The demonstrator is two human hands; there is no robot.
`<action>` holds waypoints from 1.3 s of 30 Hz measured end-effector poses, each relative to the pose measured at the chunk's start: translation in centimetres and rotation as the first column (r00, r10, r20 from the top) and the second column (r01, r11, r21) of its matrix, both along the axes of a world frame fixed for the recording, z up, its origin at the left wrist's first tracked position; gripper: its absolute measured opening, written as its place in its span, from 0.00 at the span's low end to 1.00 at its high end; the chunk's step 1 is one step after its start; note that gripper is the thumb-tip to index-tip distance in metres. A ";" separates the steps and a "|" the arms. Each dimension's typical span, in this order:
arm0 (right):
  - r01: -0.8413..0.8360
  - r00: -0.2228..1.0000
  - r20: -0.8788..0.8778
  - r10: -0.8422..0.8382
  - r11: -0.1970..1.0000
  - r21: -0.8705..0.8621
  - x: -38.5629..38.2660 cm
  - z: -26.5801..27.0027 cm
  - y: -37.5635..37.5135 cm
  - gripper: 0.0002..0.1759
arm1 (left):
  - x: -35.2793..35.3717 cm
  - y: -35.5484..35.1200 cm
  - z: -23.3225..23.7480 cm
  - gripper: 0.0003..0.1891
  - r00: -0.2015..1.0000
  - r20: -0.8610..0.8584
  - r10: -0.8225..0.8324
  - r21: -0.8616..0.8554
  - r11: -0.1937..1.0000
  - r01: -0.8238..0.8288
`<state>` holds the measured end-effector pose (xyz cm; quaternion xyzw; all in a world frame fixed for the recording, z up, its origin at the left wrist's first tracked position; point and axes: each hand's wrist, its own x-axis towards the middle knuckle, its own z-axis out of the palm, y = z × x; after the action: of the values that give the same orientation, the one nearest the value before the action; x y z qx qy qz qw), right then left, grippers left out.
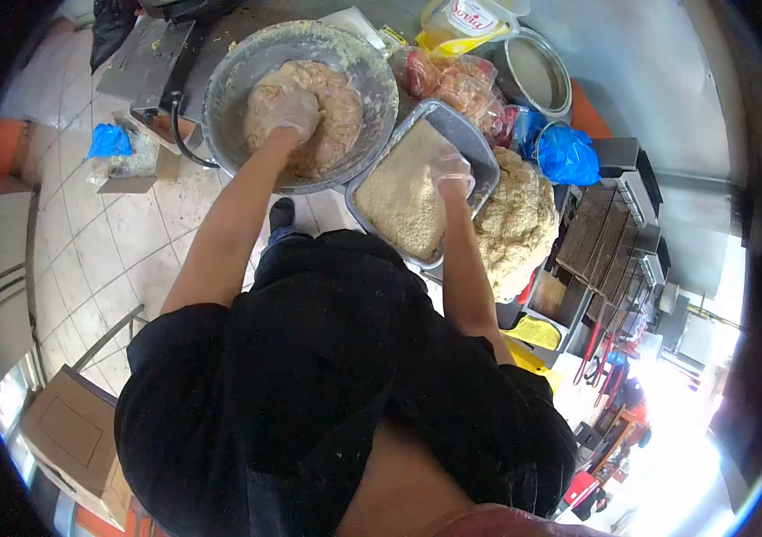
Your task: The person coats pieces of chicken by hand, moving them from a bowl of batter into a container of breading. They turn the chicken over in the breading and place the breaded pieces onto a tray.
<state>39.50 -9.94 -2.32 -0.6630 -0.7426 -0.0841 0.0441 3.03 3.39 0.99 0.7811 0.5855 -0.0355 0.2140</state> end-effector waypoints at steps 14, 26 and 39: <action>0.029 0.959 -0.199 -0.201 0.770 -0.638 -1.6 5.6 -1.7 0.34 | -2.6 -0.4 -2.6 0.17 0.947 -0.106 -0.302 -0.232 0.934 0.272; -0.101 0.464 -0.833 -0.303 0.916 -0.389 -0.6 7.9 -3.2 0.27 | -4.4 -2.6 1.3 0.21 0.986 0.149 -0.070 -0.202 0.974 0.100; -0.158 0.349 -0.935 -0.069 0.979 -0.131 7.7 19.2 -5.3 0.57 | -2.3 -1.2 -1.6 0.23 0.999 0.018 -0.043 -0.208 0.977 0.046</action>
<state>47.24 -15.24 16.86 -0.5725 -0.6066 0.3846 0.3955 0.73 2.17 -0.58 0.7674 0.5596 -0.0960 0.2978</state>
